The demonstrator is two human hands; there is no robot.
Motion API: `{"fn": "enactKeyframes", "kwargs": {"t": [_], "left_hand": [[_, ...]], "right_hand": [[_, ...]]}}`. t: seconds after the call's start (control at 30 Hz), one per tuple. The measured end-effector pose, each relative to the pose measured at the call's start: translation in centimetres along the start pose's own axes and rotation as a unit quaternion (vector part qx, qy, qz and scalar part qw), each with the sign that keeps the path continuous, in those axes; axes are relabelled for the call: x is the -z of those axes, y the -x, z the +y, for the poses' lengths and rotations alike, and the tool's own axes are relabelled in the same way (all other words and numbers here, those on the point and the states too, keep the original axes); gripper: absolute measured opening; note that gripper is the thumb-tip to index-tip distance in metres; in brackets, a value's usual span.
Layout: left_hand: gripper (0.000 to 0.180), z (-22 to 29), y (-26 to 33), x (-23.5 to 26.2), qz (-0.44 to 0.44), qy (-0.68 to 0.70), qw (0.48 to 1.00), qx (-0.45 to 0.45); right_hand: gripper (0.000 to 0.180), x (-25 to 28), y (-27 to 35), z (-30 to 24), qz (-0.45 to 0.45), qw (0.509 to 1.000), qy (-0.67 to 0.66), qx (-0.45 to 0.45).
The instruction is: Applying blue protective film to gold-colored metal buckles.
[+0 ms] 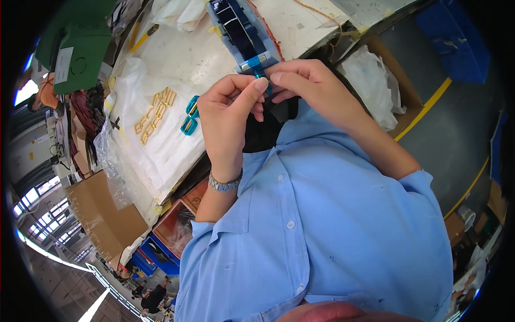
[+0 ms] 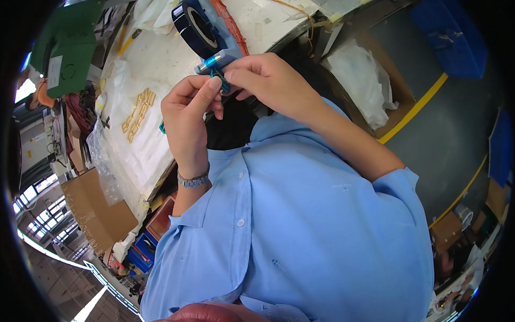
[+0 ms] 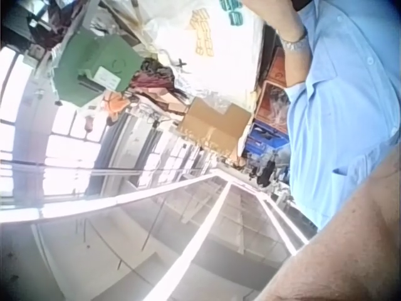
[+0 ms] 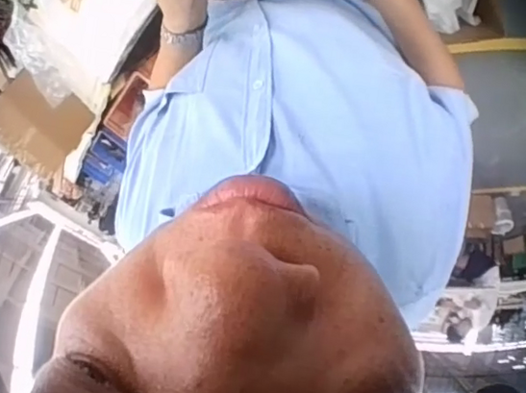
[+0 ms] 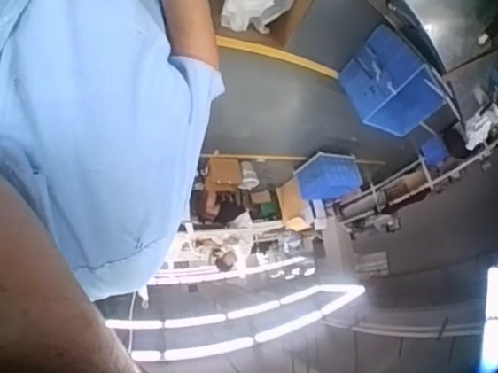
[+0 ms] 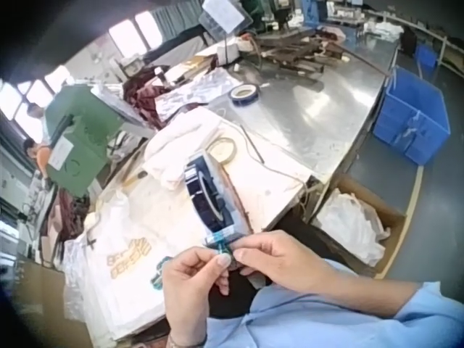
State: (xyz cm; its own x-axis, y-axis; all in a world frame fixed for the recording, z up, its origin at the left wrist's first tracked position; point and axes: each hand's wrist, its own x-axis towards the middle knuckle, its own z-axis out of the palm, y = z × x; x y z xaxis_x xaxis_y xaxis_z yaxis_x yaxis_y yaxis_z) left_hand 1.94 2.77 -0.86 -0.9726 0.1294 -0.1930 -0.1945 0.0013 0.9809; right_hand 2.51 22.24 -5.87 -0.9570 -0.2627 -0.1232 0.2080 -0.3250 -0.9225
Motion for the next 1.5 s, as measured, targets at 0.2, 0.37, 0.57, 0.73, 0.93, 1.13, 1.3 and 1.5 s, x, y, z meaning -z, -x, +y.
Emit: {"fn": "enactKeyframes", "kwargs": {"t": [0.2,0.37,0.57,0.73,0.93,1.13,1.3,1.5], "left_hand": [[0.014,0.3,-0.3,0.3,-0.025,0.001,1.000,0.003],[0.015,0.8,-0.1,0.4,-0.037,-0.010,0.999,0.007],[0.017,1.0,0.2,0.8,-0.065,0.028,0.996,0.048],[0.020,0.7,0.1,2.0,-0.097,0.044,0.988,0.110],[0.025,0.7,-1.4,3.0,-0.132,0.083,0.970,0.188],[0.026,1.5,-3.2,3.9,-0.164,0.109,0.942,0.273],[0.021,2.4,-3.4,3.4,-0.147,0.151,0.918,0.337],[0.018,2.8,-3.4,3.1,-0.101,0.213,0.889,0.393]], "right_hand": [[0.033,-0.3,0.2,-0.2,-0.046,0.999,0.016,0.021],[0.030,-0.8,0.8,-0.4,-0.026,0.998,0.050,0.027],[0.028,-2.3,2.4,-0.9,0.023,1.000,-0.012,0.010],[0.028,-3.0,3.6,-0.4,0.043,0.998,-0.042,-0.016],[0.037,-1.7,2.7,-1.6,-0.001,0.995,0.086,-0.051],[0.058,-1.0,1.7,-0.2,0.020,0.960,0.219,0.174],[0.052,-1.6,1.2,0.3,0.047,0.965,0.172,0.193],[0.042,-1.8,0.8,0.0,0.057,0.979,0.121,0.151]]}}
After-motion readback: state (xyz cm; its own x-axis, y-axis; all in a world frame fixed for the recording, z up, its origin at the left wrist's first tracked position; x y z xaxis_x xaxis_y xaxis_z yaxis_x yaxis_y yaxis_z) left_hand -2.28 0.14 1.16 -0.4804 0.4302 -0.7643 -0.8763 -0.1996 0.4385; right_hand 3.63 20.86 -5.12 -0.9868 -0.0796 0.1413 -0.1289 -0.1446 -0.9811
